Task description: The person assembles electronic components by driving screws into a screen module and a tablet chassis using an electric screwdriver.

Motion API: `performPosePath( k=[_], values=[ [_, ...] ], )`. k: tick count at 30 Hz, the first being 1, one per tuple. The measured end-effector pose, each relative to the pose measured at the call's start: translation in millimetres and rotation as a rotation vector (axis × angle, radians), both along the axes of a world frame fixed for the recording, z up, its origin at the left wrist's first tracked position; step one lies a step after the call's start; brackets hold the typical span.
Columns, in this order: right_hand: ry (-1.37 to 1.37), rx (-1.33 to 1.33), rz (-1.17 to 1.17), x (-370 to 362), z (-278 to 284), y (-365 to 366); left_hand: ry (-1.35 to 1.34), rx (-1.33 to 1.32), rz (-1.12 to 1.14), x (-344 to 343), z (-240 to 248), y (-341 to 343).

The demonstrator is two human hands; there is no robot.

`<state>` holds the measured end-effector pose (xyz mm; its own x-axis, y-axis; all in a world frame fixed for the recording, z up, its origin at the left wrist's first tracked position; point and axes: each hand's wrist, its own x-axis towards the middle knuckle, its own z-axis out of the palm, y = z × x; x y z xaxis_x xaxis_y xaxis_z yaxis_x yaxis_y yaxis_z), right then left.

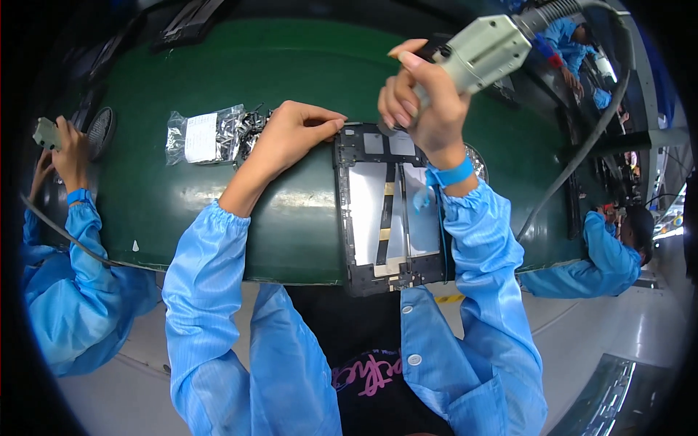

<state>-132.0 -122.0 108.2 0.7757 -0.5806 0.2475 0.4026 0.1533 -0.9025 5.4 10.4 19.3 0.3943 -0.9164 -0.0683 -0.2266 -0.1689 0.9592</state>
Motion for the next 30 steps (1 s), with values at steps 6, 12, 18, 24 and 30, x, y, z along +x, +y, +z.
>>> performPosePath(
  k=[6, 12, 18, 24, 30],
  values=[
    [-0.005, 0.023, -0.002, 38, -21, 9, 0.077, -0.078, 0.079, 3, -10, 1],
    [-0.019, -0.024, 0.057, 44, -37, 6, 0.056, -0.110, 0.042, 7, -17, 0],
    [0.035, -0.094, 0.066, 46, -45, 5, 0.034, -0.072, 0.044, 8, -16, 0],
    [0.011, -0.171, 0.070, 47, -46, 7, 0.064, -0.116, 0.025, 11, -20, -2],
    [0.037, 0.025, 0.089, 46, -48, 12, 0.037, -0.130, 0.014, 11, -20, 0]
  ],
)
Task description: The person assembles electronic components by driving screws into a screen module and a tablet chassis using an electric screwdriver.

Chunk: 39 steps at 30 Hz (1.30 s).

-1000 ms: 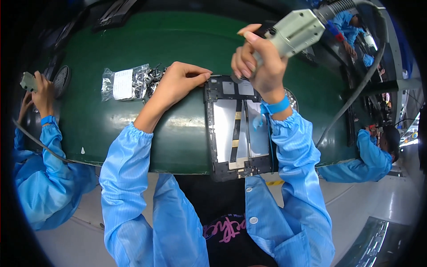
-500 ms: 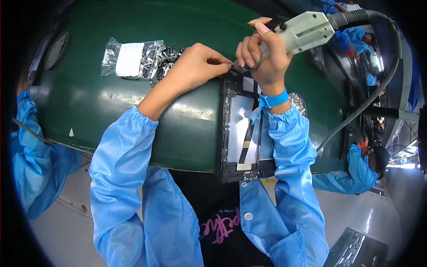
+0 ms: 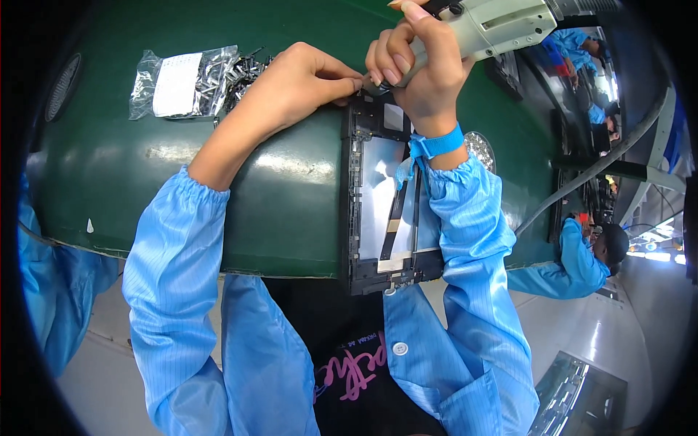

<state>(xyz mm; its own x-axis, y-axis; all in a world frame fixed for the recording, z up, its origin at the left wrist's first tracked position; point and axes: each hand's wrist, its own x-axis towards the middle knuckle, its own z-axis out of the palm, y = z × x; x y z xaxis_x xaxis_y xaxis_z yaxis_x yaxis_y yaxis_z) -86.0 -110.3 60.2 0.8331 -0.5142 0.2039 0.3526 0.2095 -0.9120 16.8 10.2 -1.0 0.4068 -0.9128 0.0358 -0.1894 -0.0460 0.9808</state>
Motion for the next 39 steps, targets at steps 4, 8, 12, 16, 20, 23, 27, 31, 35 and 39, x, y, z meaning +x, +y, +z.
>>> performPosePath(
  k=[4, 8, 12, 16, 20, 23, 27, 31, 35, 39],
  values=[
    [0.007, -0.001, -0.006, 0, -1, -1, -0.015, 0.024, -0.003, -1, 4, 0],
    [0.003, -0.001, -0.011, -1, -1, 0, 0.004, 0.012, -0.011, -1, 3, 0],
    [-0.003, 0.004, -0.029, -1, 0, 1, -0.006, 0.011, -0.004, -1, 3, 0],
    [-0.014, -0.022, -0.039, -2, 1, 1, -0.009, 0.002, 0.001, -2, 3, -1],
    [-0.030, -0.032, -0.029, -2, -1, -1, -0.003, -0.012, 0.004, -2, 3, 0],
    [-0.016, -0.020, -0.041, -1, -5, -4, -0.034, -0.011, -0.004, -2, 4, -1],
    [-0.009, -0.065, -0.024, 1, 7, 7, -0.046, 0.012, -0.003, -1, 3, 0],
    [0.029, -0.090, -0.047, 2, 7, 7, -0.052, 0.012, -0.009, -2, 5, 0],
    [0.039, -0.045, -0.037, 3, 4, 5, -0.057, 0.040, -0.006, -2, 4, 0],
    [0.061, -0.055, -0.070, 2, 5, 7, -0.043, 0.031, -0.024, -1, 5, 0]
  ],
)
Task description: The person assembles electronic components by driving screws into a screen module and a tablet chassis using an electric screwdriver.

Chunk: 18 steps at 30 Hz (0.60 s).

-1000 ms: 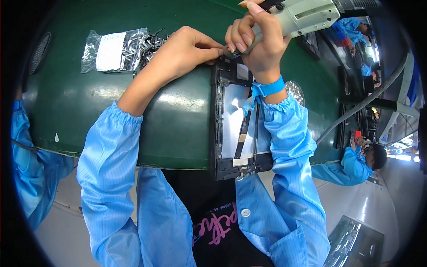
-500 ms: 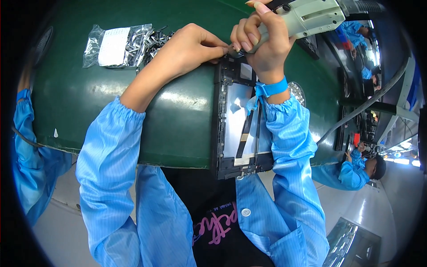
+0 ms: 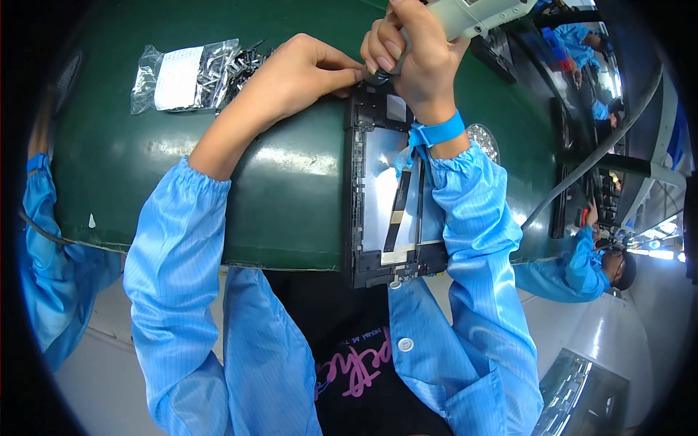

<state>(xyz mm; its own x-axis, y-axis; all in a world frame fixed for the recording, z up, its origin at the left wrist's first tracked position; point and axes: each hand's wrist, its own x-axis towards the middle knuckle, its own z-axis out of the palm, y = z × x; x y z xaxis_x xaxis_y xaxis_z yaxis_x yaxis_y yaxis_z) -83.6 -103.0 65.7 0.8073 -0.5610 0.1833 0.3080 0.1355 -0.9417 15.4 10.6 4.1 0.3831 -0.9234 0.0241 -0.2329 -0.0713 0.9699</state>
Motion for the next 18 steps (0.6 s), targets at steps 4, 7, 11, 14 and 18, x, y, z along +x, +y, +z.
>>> performPosePath(
  k=[4, 7, 11, 14, 18],
  values=[
    [-0.008, 0.010, -0.007, 0, 0, 0, 0.024, 0.013, -0.007, -1, 3, 1],
    [-0.026, 0.030, -0.005, -1, 2, 0, -0.001, 0.010, 0.018, -3, 5, 0],
    [-0.044, -0.002, -0.054, -3, 7, 4, -0.192, 0.139, 0.050, -1, 15, 5],
    [-0.075, -0.035, -0.040, -2, 9, 8, -0.154, 0.149, 0.190, -4, 23, 10],
    [-0.058, -0.087, -0.033, -1, 1, 1, -0.434, 0.022, 0.352, -14, 41, 15]
  ],
)
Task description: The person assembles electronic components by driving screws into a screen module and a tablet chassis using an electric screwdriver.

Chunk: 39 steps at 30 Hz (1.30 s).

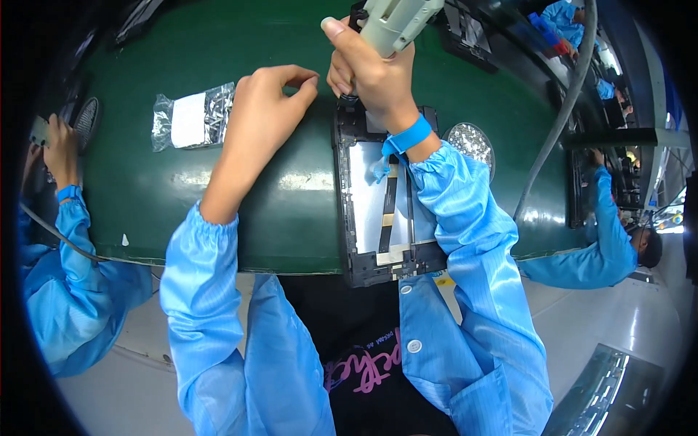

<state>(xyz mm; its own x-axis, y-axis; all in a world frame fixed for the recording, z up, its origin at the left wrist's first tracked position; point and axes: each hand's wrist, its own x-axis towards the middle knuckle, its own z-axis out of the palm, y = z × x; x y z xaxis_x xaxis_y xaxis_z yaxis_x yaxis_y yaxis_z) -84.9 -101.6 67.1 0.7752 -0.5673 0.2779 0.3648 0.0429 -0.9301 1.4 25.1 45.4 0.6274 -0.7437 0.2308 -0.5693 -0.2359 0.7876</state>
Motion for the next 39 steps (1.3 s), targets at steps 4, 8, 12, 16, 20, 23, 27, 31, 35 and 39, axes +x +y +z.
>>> performPosePath(
  k=[4, 8, 12, 16, 20, 23, 27, 31, 35, 39],
  values=[
    [-0.012, -0.056, 0.003, -1, -3, -7, -0.018, 0.017, 0.014, -30, 24, 27],
    [0.023, -0.047, -0.007, -6, 6, -8, -0.278, 0.148, -0.348, -119, 37, 81],
    [-0.041, -0.089, -0.026, -15, 24, -25, -0.542, 0.250, -0.375, -164, 9, 101],
    [-0.046, -0.044, -0.128, -46, 54, -52, -0.508, 0.171, -0.317, -140, 3, 74],
    [-0.107, -0.098, -0.195, -74, 47, -88, -0.666, 0.174, -0.246, -86, -5, 16],
    [-0.094, -0.033, -0.234, -95, 44, -110, -0.695, 0.157, -0.210, -30, -9, -37],
    [-0.113, 0.009, -0.353, -127, 42, -135, -0.786, 0.132, -0.175, 50, -20, -105],
    [-0.094, 0.096, -0.448, -161, 31, -154, -0.781, 0.172, -0.177, 111, -24, -137],
    [-0.082, 0.069, -0.477, -192, 19, -159, -1.062, 0.221, -0.092, 112, -12, -163],
    [-0.073, 0.092, -0.455, -207, 18, -155, -0.771, -0.199, -0.133, 55, 9, -203]
  ],
)
